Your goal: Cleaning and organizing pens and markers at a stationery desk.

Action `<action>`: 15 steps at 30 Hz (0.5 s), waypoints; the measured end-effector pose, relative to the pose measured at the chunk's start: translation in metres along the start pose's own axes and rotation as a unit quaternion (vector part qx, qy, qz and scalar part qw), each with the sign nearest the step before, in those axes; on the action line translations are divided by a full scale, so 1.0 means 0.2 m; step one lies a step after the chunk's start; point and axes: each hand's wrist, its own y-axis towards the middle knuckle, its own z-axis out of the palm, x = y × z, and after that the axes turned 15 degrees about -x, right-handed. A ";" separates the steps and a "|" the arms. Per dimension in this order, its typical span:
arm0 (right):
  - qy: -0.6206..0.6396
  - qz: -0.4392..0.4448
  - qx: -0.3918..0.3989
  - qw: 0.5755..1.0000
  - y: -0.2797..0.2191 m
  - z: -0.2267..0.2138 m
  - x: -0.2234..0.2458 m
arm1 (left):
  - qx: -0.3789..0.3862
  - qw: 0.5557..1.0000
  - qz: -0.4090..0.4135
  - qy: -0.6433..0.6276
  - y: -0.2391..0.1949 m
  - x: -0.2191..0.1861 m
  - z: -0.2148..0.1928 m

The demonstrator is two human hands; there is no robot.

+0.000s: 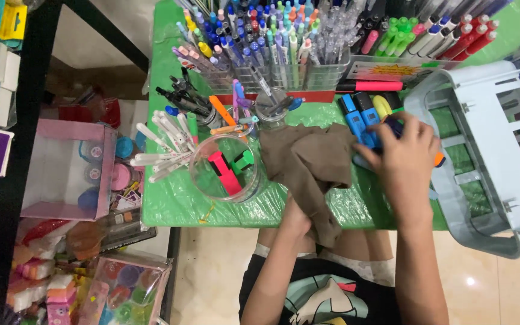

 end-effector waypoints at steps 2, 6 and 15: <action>-0.010 -0.008 0.000 1.000 -0.01 0.01 0.01 | 0.048 0.999 0.017 -0.009 -0.03 0.00 0.03; -0.059 -0.034 0.022 0.997 0.00 0.06 0.00 | 0.173 0.971 0.165 0.006 -0.21 -0.12 0.19; -0.065 -0.104 0.099 0.987 0.05 0.09 -0.03 | 0.003 0.681 0.585 0.441 -0.46 -0.25 0.43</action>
